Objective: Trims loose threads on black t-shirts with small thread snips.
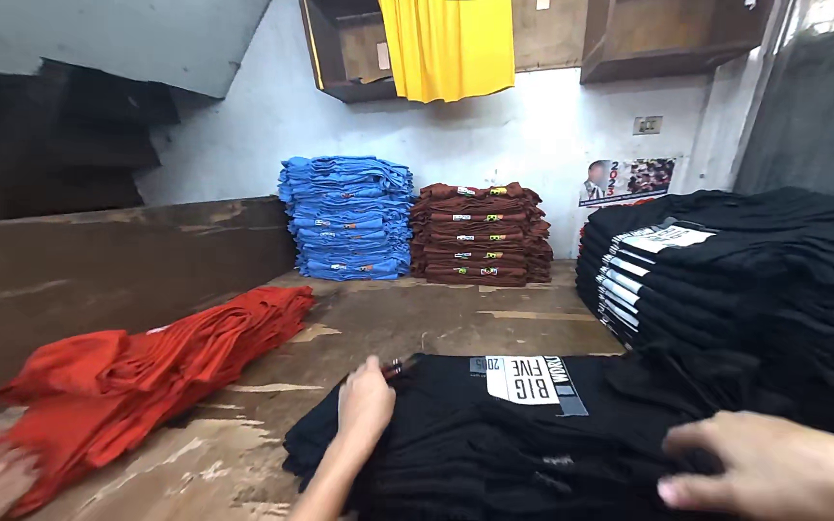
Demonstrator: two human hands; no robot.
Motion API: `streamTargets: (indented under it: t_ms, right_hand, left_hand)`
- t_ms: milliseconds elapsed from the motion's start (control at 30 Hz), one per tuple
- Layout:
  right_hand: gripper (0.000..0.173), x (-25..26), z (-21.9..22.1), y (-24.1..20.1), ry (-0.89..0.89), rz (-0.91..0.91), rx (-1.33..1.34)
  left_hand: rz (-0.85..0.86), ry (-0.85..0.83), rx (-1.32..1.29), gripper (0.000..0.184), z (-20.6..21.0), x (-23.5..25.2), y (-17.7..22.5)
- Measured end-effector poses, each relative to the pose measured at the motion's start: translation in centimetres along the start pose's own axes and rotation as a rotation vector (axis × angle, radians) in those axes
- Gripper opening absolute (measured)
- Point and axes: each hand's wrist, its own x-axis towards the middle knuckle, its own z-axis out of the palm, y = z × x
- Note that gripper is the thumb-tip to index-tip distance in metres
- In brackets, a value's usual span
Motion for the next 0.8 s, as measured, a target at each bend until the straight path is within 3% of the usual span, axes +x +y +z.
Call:
streamTargets:
  t_ms: [67, 133, 200, 267, 367, 467, 500, 633, 733, 800]
  right_hand:
    - [0.067, 1.4, -1.5, 0.2, 0.231, -0.055, 0.084]
    - [0.050, 6.4, -1.2, -0.5, 0.459, -0.137, 0.133]
    - [0.053, 11.8, 2.4, 1.1, 0.424, -0.154, 0.094]
    - [0.054, 13.4, 7.8, 4.1, 0.333, -0.034, 0.119]
    - [0.076, 9.5, 13.8, 6.4, 0.483, 0.199, 0.298]
    - [0.081, 6.5, 17.1, 9.6, 0.627, 0.147, 0.440]
    - [0.082, 6.1, 17.8, 11.5, 0.640, 0.077, 0.474]
    - [0.071, 4.7, 19.4, 18.4, 0.658, -0.190, 0.615]
    - [0.057, 1.4, 17.3, 16.6, 0.695, -0.040, 0.406]
    - [0.054, -1.4, 15.1, 11.5, 0.887, 0.005, 0.248]
  left_hand:
    - [0.089, 0.013, -0.020, 0.031, -0.9, 1.7, 2.2]
    - [0.239, -0.029, -0.067, 0.026, 0.9, 4.0, 2.4]
    - [0.287, -0.110, -0.041, 0.027, 4.5, 4.7, 0.4]
    - [0.241, -0.147, 0.041, 0.029, 6.9, 3.4, -1.3]
    - [0.273, -0.088, 0.095, 0.033, 6.8, -1.1, -1.2]
    - [0.248, -0.067, 0.090, 0.064, 5.8, -6.1, 0.0]
    - [0.245, -0.055, 0.099, 0.065, 5.6, -7.8, 0.4]
    - [0.305, 0.242, 0.041, 0.031, 5.5, -13.8, 1.0]
    - [0.323, 0.477, 0.056, 0.026, 5.4, -15.9, 1.0]
    - [0.379, 0.508, 0.052, 0.025, 4.9, -15.9, 1.3]
